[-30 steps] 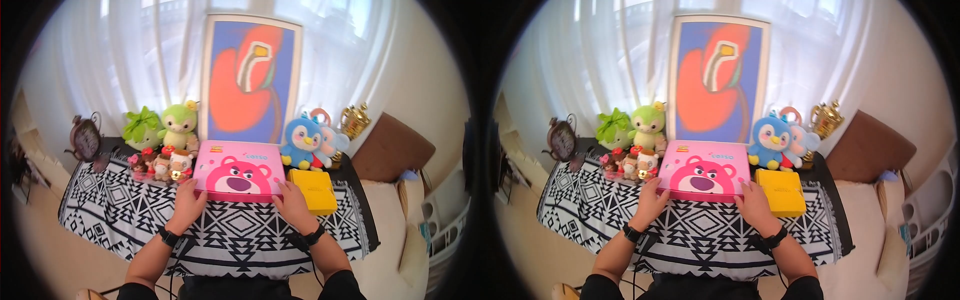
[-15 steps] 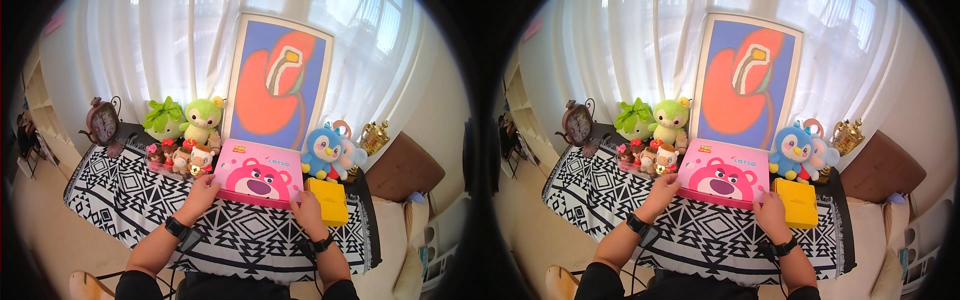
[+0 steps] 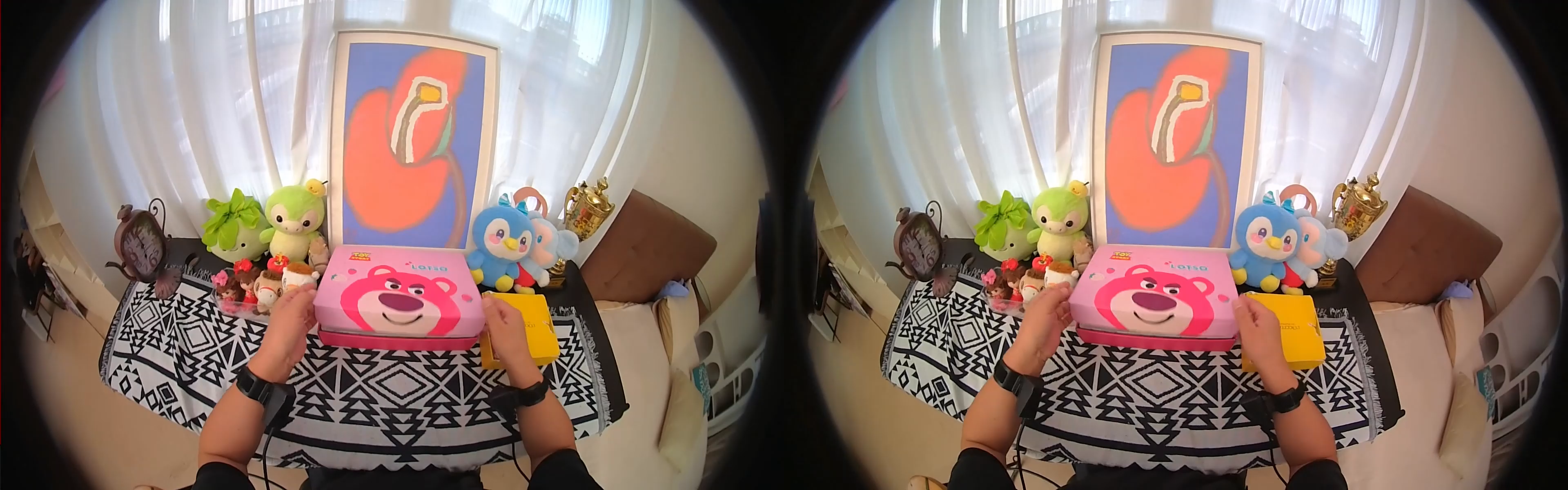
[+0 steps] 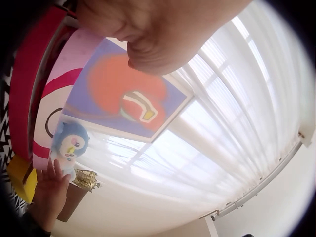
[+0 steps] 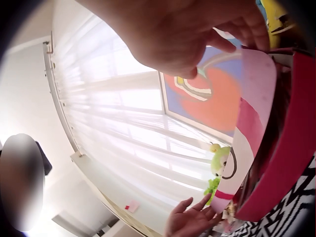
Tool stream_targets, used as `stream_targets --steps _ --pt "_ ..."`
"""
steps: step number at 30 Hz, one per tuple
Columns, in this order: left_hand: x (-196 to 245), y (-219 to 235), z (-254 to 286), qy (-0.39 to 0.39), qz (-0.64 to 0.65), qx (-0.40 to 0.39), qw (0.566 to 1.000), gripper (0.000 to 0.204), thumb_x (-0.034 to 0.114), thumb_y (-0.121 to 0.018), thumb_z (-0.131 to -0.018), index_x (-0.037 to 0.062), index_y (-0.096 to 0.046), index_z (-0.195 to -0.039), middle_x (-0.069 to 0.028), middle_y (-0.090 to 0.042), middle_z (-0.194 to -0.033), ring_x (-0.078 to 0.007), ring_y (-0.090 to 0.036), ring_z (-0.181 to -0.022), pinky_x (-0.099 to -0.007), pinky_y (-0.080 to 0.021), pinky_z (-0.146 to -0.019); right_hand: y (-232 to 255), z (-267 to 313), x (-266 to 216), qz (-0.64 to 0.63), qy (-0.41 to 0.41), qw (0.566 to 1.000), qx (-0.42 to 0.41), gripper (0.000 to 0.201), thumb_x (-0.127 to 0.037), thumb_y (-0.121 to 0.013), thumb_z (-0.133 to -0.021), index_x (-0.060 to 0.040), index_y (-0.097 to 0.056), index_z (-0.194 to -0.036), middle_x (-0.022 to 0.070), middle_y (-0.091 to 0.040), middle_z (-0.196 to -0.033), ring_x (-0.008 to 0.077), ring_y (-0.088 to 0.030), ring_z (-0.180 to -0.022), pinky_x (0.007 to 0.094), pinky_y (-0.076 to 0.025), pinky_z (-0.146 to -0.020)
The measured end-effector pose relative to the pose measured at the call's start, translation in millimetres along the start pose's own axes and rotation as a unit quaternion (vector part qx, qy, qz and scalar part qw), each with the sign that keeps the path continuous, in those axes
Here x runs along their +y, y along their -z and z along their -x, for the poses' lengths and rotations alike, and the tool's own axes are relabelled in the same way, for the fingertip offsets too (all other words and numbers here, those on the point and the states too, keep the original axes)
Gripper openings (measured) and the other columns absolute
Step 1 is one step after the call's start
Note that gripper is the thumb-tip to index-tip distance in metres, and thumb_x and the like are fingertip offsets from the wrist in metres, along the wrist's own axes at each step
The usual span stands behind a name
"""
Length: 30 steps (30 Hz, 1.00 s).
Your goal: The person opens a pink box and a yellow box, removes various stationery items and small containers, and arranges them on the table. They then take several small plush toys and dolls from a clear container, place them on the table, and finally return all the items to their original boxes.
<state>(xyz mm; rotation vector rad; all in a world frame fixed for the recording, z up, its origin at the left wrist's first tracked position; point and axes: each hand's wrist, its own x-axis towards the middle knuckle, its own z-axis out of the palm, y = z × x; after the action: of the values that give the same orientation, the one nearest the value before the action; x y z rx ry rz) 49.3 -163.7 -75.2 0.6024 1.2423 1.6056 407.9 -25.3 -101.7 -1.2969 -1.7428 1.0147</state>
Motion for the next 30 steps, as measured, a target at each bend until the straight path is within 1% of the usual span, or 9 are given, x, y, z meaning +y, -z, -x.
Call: stream_targets --steps 4,8,11,13,14,16,20,22,30 --pt "37 -23 -24 -0.092 0.053 -0.046 0.993 0.052 0.034 -0.05 -0.104 0.005 -0.044 -0.147 -0.006 -0.059 -0.14 -0.0166 -0.057 -0.124 -0.0361 -0.041 -0.102 8 -38 -28 -0.306 0.107 0.946 0.003 0.07 -0.042 -0.049 -0.109 0.001 -0.025 -0.159 0.0116 -0.055 -0.142 0.021 -0.057 -0.127 0.0367 -0.046 -0.105" --pt "51 -50 -89 -0.162 0.0 -0.06 0.985 0.065 0.037 -0.046 -0.105 0.0037 -0.029 -0.158 -0.009 -0.051 -0.152 -0.0204 -0.05 -0.136 -0.0404 -0.037 -0.111 -6 -102 -60 -0.327 0.108 0.939 0.002 0.074 -0.038 -0.049 -0.109 0.0025 -0.017 -0.161 0.0174 -0.035 -0.16 0.0265 -0.041 -0.144 0.0414 -0.037 -0.115" --pt "42 -51 -152 -0.202 -0.157 -0.076 0.964 0.066 0.033 -0.048 -0.105 0.0045 -0.028 -0.16 -0.0064 -0.066 -0.132 -0.0189 -0.058 -0.124 -0.0375 -0.042 -0.104 -17 -156 -50 -0.239 0.131 0.962 -0.017 0.075 -0.035 -0.052 -0.107 0.0041 -0.017 -0.161 0.0211 -0.027 -0.165 0.0295 -0.035 -0.15 0.0397 -0.033 -0.119" --pt "36 -53 -173 -0.165 -0.396 -0.031 0.903 0.057 0.032 -0.053 -0.101 0.0029 -0.048 -0.149 -0.0125 -0.073 -0.114 -0.0285 -0.067 -0.11 -0.0402 -0.051 -0.096 -29 -181 -28 -0.176 0.133 0.975 -0.034 0.077 -0.034 -0.054 -0.106 0.0041 -0.016 -0.161 0.0224 -0.027 -0.165 0.0297 -0.034 -0.151 0.038 -0.031 -0.12" --pt "26 -49 -182 -0.166 -0.396 -0.031 0.903 0.057 0.032 -0.053 -0.101 0.0029 -0.048 -0.149 -0.0125 -0.073 -0.114 -0.0285 -0.067 -0.11 -0.0402 -0.051 -0.096 -38 -189 -14 -0.087 0.178 0.98 -0.012 0.076 -0.033 -0.058 -0.103 0.0045 -0.023 -0.158 0.0251 -0.034 -0.161 0.0317 -0.038 -0.147 0.0378 -0.034 -0.118" --pt "4 -38 -191 -0.352 -0.674 -0.13 0.636 0.039 0.028 -0.061 -0.093 0.0016 -0.071 -0.121 -0.0183 -0.073 -0.095 -0.0367 -0.07 -0.094 -0.0448 -0.056 -0.087 -48 -178 -12 0.102 0.224 0.969 0.0 0.071 -0.035 -0.066 -0.096 0.0052 -0.042 -0.149 0.0295 -0.049 -0.146 0.0366 -0.049 -0.137 0.0402 -0.04 -0.113" --pt "-21 -58 -173 -0.247 -0.668 -0.155 0.684 0.034 0.023 -0.071 -0.084 0.0026 -0.074 -0.111 -0.0243 -0.069 -0.113 -0.0428 -0.064 -0.11 -0.0458 -0.051 -0.099 -92 -139 -18 0.253 0.25 0.93 -0.092 0.053 -0.04 -0.072 -0.089 0.0045 -0.069 -0.117 0.0287 -0.068 -0.113 0.0416 -0.064 -0.111 0.0478 -0.048 -0.101" --pt "-35 -60 -179 -0.296 -0.731 -0.163 0.593 0.026 0.024 -0.071 -0.083 0.0026 -0.076 -0.097 -0.0207 -0.069 -0.102 -0.0389 -0.064 -0.103 -0.0471 -0.052 -0.094 -107 -121 -41 0.377 0.228 0.888 -0.134 0.051 -0.045 -0.073 -0.086 0.0023 -0.074 -0.104 0.0246 -0.072 -0.103 0.0383 -0.068 -0.102 0.0488 -0.049 -0.097" --pt "-33 -68 -201 -0.255 -0.773 -0.2 0.545 0.025 0.025 -0.072 -0.083 0.0061 -0.077 -0.098 -0.0193 -0.066 -0.112 -0.0363 -0.065 -0.11 -0.0472 -0.054 -0.093 -131 -119 -53 0.445 0.169 0.864 -0.163 0.064 -0.056 -0.076 -0.077 0.0021 -0.07 -0.102 0.0225 -0.073 -0.096 0.0391 -0.069 -0.095 0.0457 -0.051 -0.093"
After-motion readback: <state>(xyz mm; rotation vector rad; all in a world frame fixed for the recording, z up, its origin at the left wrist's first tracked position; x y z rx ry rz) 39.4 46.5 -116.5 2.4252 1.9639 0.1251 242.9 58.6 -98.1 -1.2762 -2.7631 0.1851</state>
